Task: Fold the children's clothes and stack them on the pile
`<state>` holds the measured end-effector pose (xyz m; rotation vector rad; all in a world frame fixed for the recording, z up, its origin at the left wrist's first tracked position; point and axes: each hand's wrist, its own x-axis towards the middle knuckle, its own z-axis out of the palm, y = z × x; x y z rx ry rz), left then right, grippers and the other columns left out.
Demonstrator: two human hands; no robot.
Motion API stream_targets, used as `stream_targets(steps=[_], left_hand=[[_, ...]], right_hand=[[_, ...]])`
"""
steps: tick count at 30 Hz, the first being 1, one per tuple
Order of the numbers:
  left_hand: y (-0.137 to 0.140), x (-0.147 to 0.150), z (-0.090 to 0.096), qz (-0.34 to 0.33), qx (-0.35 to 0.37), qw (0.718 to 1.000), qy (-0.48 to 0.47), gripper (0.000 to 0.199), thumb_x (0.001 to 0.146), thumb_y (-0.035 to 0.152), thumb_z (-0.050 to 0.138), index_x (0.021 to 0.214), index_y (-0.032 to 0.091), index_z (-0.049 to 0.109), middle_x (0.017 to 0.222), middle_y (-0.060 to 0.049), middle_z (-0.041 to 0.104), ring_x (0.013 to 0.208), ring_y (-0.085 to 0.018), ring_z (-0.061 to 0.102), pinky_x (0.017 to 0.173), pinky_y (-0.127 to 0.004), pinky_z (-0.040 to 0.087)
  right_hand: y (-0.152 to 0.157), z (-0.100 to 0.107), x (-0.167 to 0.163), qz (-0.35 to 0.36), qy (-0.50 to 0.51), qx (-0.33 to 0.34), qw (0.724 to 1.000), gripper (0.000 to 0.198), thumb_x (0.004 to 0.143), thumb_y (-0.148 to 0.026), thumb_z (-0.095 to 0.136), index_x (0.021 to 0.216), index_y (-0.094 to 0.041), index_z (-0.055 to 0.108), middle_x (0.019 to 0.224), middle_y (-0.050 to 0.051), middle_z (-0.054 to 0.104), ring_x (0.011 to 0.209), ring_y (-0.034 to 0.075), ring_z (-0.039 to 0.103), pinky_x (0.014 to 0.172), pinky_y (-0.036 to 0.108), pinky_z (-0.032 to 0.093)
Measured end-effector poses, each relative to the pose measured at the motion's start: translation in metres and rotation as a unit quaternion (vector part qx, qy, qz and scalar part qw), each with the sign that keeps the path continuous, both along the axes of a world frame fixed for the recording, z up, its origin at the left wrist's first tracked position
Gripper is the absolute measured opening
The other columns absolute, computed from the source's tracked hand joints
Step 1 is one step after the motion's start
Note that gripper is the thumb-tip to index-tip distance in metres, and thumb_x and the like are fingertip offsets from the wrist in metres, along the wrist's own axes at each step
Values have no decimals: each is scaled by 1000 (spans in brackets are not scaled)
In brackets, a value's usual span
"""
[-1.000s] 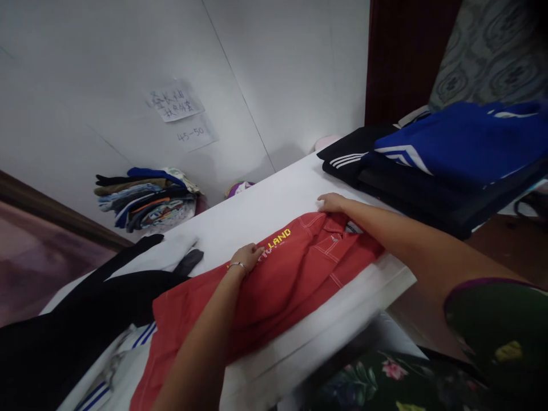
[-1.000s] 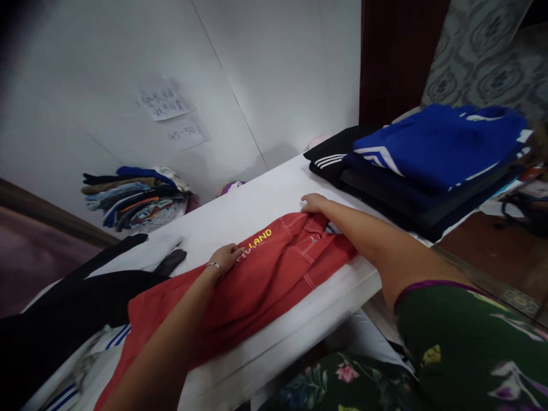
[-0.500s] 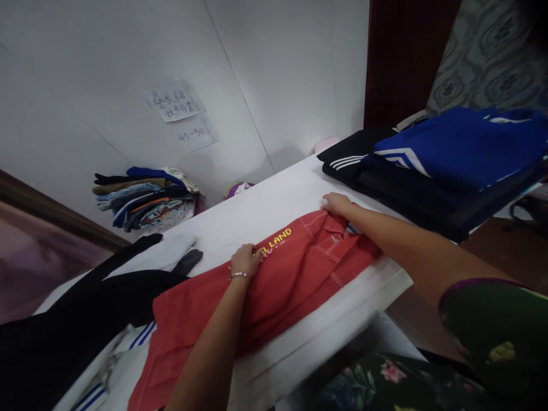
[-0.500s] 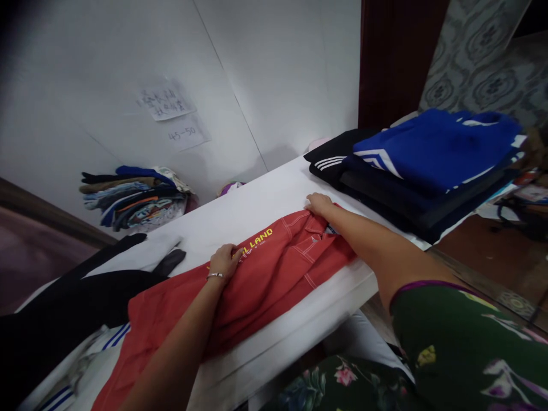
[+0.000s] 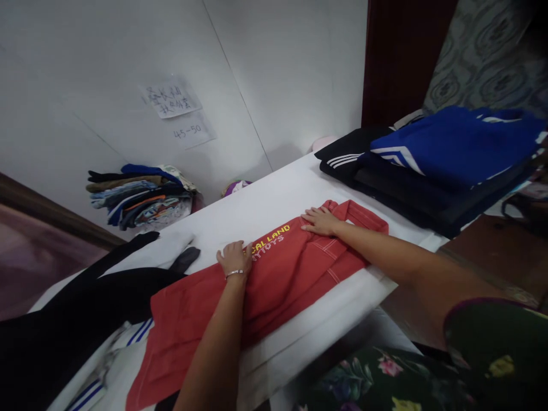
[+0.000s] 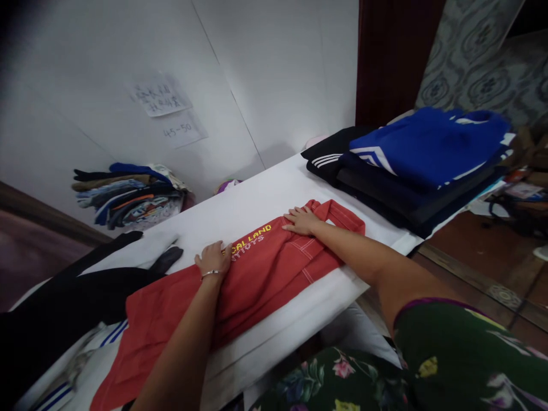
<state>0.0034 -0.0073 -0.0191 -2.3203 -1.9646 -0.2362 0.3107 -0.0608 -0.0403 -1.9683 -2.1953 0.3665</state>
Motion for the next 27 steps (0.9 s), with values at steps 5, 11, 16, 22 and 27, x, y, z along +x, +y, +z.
stream_targets(steps=[5,11,16,22,27], left_hand=[[6,-4,-6,36,-122,992,-25,47,92,48,28,122,24,55,139,-9,48,127,-29,41,103,-62,23],[9,-6,-5,43,-128,989,-62,50,90,52,30,124,25,55,141,-8,47,131,-30,39,105,-61,23],[8,-8,-8,36,-58,990,-122,55,90,56,30,130,24,51,144,-8,43,135,-29,33,108,-58,23],[10,-5,-12,-32,-127,989,-62,52,87,58,36,127,29,52,147,-6,40,135,-32,33,105,-67,18],[8,-12,-5,6,-93,978,-186,55,89,52,39,132,21,48,145,-10,42,133,-27,38,111,-55,22]], right_hand=[[8,4,5,-22,115,4,993,68,82,-64,48,136,-23,49,147,9,39,140,32,23,113,52,10],[-3,37,49,-98,233,63,966,67,91,-62,29,133,-16,53,139,8,50,127,25,46,109,37,31],[-68,22,88,-117,226,132,958,53,88,-53,44,123,-18,61,130,8,58,119,27,53,104,42,38],[-112,-19,102,-137,62,87,985,46,88,-45,47,128,-26,57,145,6,42,138,30,29,107,61,25],[-111,-24,105,-123,141,186,965,34,86,-38,47,108,-24,70,119,6,65,125,25,49,104,45,39]])
